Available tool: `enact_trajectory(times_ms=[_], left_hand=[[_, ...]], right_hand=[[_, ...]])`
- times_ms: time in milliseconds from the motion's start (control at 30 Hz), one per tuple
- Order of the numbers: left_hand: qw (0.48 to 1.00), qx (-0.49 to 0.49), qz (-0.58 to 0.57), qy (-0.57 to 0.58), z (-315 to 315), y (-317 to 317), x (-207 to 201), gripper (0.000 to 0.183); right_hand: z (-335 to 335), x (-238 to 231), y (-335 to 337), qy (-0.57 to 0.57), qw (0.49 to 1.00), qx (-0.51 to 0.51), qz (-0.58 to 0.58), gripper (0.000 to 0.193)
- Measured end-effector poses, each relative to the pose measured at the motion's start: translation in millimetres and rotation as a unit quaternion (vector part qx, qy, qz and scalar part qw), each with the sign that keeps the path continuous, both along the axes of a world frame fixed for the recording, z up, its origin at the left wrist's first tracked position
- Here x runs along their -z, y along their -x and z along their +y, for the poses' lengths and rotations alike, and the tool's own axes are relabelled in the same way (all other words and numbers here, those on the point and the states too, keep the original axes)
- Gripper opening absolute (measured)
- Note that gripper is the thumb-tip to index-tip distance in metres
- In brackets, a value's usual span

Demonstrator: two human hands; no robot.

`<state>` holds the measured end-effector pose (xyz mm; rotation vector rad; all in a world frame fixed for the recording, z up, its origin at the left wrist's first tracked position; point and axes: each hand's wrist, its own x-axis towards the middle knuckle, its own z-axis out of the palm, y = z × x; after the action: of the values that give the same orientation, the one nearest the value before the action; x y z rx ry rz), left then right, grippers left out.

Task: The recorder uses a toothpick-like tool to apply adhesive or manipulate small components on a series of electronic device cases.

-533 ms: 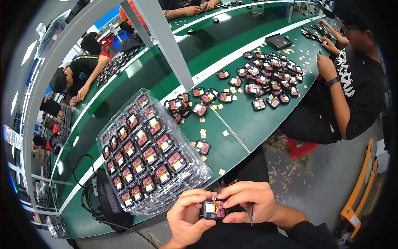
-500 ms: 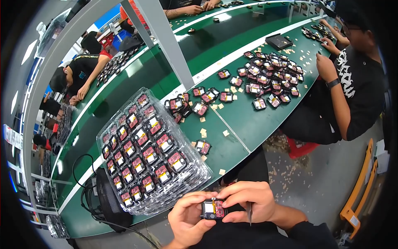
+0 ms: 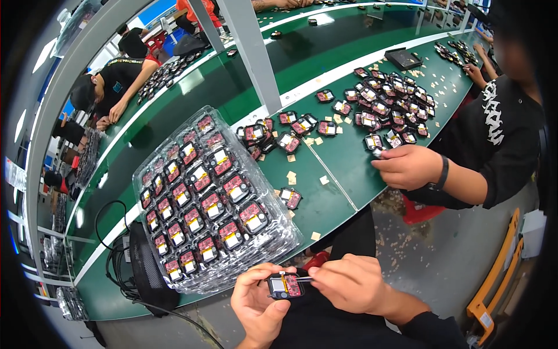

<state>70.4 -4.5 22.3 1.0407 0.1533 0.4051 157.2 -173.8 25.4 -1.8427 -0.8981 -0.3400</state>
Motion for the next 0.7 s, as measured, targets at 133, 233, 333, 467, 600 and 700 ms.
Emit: enact_trajectory(times_ms=[133, 233, 333, 467, 600, 700], left_hand=[[1.0, 0.017, 0.003, -0.008, -1, 0, 0, 0.056], [1.0, 0.029, 0.0, 0.002, -4, 0, 1, 0.056], [0.999, 0.042, 0.002, 0.004, -5, 1, 3, 0.055], [0.999, 0.051, 0.001, 0.0, -6, 1, 2, 0.055], [0.999, 0.043, 0.009, 0.005, -5, 1, 0, 0.055], [0.998, 0.055, 0.011, 0.013, -5, 2, 2, 0.055]], right_hand=[[-1, 6, -2, 0.049, 0.99, 0.024, -0.132, 0.031], [-2, 8, -3, 0.047, 0.988, 0.032, -0.144, 0.032], [-3, 9, -4, 0.048, 0.99, 0.031, -0.129, 0.032], [-3, 8, -5, 0.035, 0.994, 0.027, -0.101, 0.031], [-5, 8, -6, 0.038, 0.994, 0.039, -0.094, 0.029], [-6, 8, -7, 0.038, 0.995, 0.02, -0.086, 0.031]])
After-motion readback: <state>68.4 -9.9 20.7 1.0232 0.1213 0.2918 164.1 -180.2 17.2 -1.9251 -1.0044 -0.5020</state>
